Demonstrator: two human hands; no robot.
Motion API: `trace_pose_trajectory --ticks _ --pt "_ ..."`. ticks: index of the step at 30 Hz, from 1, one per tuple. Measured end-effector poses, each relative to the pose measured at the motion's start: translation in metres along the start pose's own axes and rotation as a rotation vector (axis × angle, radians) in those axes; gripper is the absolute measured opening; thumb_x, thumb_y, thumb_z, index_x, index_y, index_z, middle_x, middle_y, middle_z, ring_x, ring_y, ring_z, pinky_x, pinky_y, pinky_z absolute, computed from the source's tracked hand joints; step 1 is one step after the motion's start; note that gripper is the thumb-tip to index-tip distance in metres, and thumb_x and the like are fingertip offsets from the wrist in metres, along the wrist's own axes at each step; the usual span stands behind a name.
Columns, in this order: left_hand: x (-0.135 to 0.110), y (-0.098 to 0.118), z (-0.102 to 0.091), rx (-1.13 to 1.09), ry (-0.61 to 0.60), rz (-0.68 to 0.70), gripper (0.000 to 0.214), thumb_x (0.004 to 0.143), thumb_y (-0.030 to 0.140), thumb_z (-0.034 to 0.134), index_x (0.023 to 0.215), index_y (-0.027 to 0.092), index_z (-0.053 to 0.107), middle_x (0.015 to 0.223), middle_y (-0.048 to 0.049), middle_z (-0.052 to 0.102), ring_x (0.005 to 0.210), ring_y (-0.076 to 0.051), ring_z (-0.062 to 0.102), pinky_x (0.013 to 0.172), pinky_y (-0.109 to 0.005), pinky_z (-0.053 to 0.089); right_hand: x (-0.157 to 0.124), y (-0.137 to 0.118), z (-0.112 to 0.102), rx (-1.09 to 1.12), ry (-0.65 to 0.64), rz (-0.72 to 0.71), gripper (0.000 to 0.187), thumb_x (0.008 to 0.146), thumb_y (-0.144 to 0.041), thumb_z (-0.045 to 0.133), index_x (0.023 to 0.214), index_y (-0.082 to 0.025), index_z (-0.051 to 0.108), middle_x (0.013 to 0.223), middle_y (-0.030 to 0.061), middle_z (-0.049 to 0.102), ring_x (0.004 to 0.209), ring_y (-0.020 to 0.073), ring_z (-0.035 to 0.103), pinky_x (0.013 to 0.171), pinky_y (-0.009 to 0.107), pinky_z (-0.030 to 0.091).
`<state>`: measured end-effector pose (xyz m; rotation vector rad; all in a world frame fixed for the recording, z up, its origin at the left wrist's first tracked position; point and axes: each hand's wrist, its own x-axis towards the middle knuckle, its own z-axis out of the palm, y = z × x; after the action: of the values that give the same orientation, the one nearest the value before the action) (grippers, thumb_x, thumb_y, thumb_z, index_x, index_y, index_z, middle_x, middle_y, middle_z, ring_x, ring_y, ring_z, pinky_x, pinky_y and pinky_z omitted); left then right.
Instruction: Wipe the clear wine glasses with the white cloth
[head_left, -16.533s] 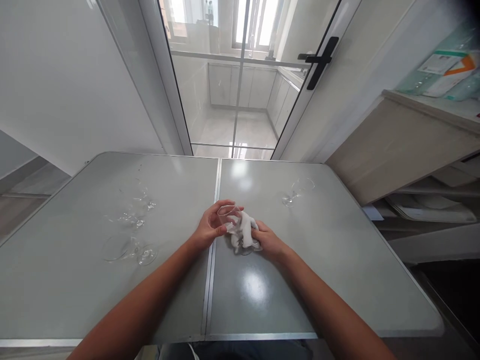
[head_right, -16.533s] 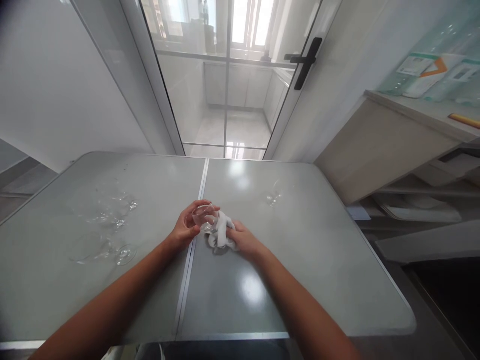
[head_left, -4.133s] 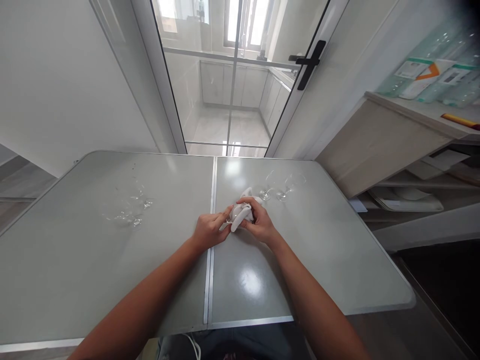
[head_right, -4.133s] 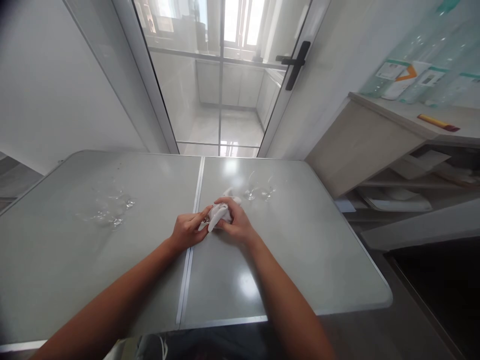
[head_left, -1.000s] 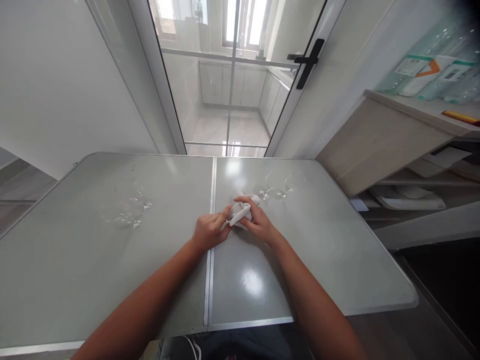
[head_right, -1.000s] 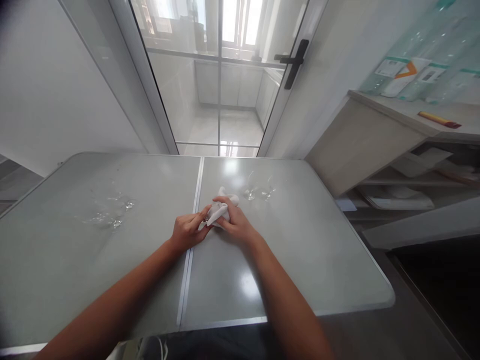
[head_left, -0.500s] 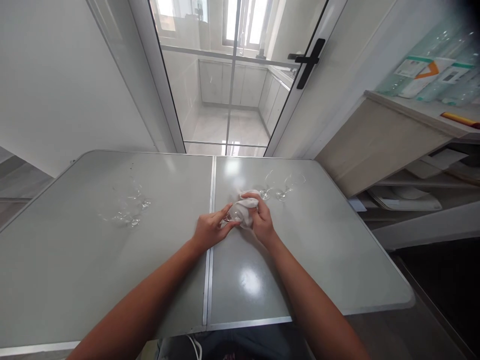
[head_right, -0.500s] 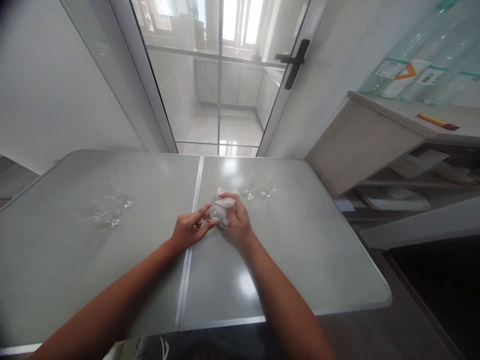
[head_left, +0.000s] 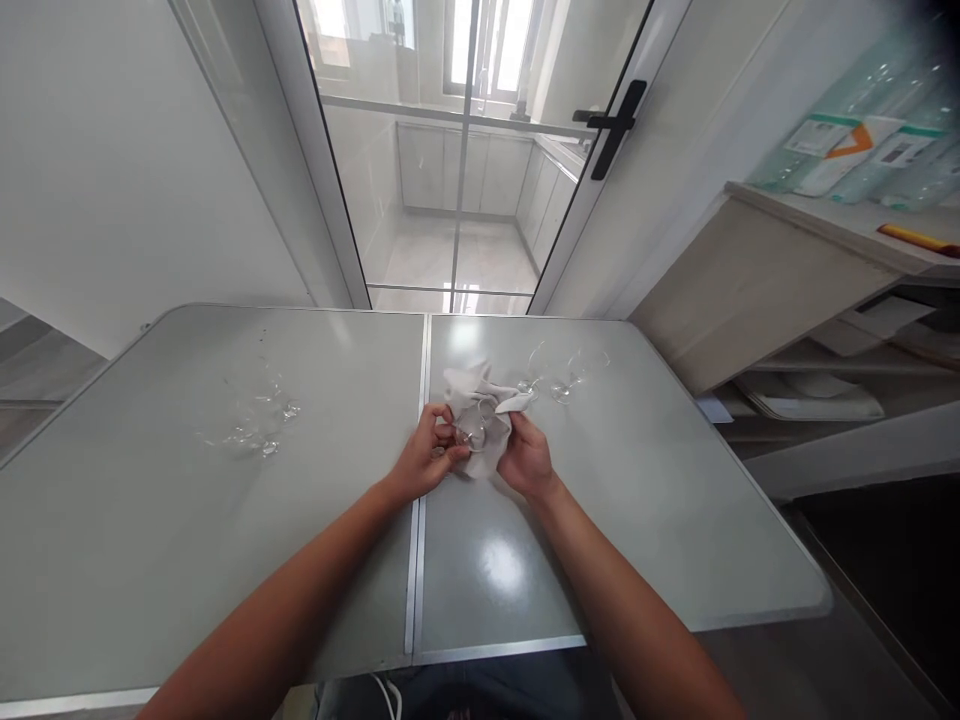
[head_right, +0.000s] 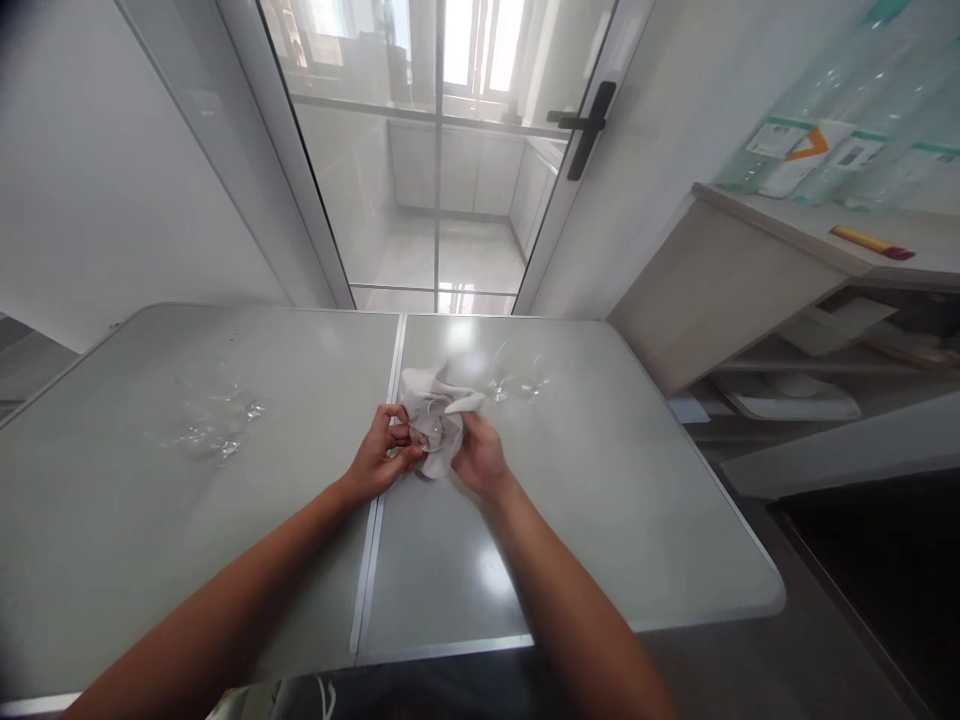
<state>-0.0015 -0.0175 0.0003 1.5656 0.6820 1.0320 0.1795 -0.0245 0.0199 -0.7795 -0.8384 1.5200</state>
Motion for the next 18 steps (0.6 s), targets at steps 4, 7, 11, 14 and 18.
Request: trace_pose_trajectory --ticks 4,7,11,14,18 --pt "0.005 0.002 0.0 -0.152 0.147 -0.05 0.042 0.093 0.039 0.065 0.094 0.027 0.024 0.068 0.0095 0.06 0.047 -0.008 0.052 0.048 -0.018 0.041 0.0 0.001 0.008 -0.096 -0.073 0.062 0.046 0.095 -0.06 0.047 0.107 -0.021 0.067 0.095 0.0073 0.074 0.095 0.0275 0.07 0.079 0.041 0.058" --pt "0.009 0.004 -0.002 -0.159 0.263 -0.057 0.044 0.092 0.041 0.066 0.091 0.027 0.025 0.069 0.0095 0.06 0.046 -0.007 0.052 0.046 -0.018 0.038 0.001 0.003 0.01 -0.104 -0.044 0.01 0.041 0.093 -0.056 0.054 0.107 -0.021 0.067 0.094 0.0064 0.074 0.092 0.0264 0.07 0.079 0.04 0.057" --pt "0.011 0.006 -0.005 -0.15 0.333 -0.057 0.043 0.093 0.042 0.065 0.083 0.025 0.027 0.068 0.008 0.058 0.048 -0.007 0.052 0.05 -0.02 0.041 0.001 0.007 0.01 -0.103 0.001 -0.026 0.042 0.092 -0.055 0.056 0.11 -0.019 0.067 0.094 0.0074 0.074 0.094 0.0264 0.069 0.081 0.04 0.057" --pt "0.011 0.008 -0.005 -0.231 0.158 -0.112 0.046 0.092 0.047 0.065 0.08 0.024 0.027 0.066 0.0061 0.059 0.044 -0.007 0.051 0.047 -0.021 0.04 0.001 0.006 0.007 -0.102 -0.006 0.025 0.045 0.095 -0.056 0.049 0.112 -0.019 0.067 0.094 0.0082 0.075 0.096 0.0271 0.07 0.08 0.04 0.057" --pt "0.01 0.009 -0.004 -0.342 -0.089 -0.233 0.043 0.088 0.052 0.068 0.084 0.022 0.038 0.065 0.0035 0.06 0.039 -0.007 0.047 0.041 -0.021 0.036 0.003 0.003 -0.002 -0.072 -0.014 0.085 0.047 0.094 -0.057 0.043 0.108 -0.02 0.068 0.093 0.008 0.075 0.095 0.028 0.071 0.079 0.041 0.059"
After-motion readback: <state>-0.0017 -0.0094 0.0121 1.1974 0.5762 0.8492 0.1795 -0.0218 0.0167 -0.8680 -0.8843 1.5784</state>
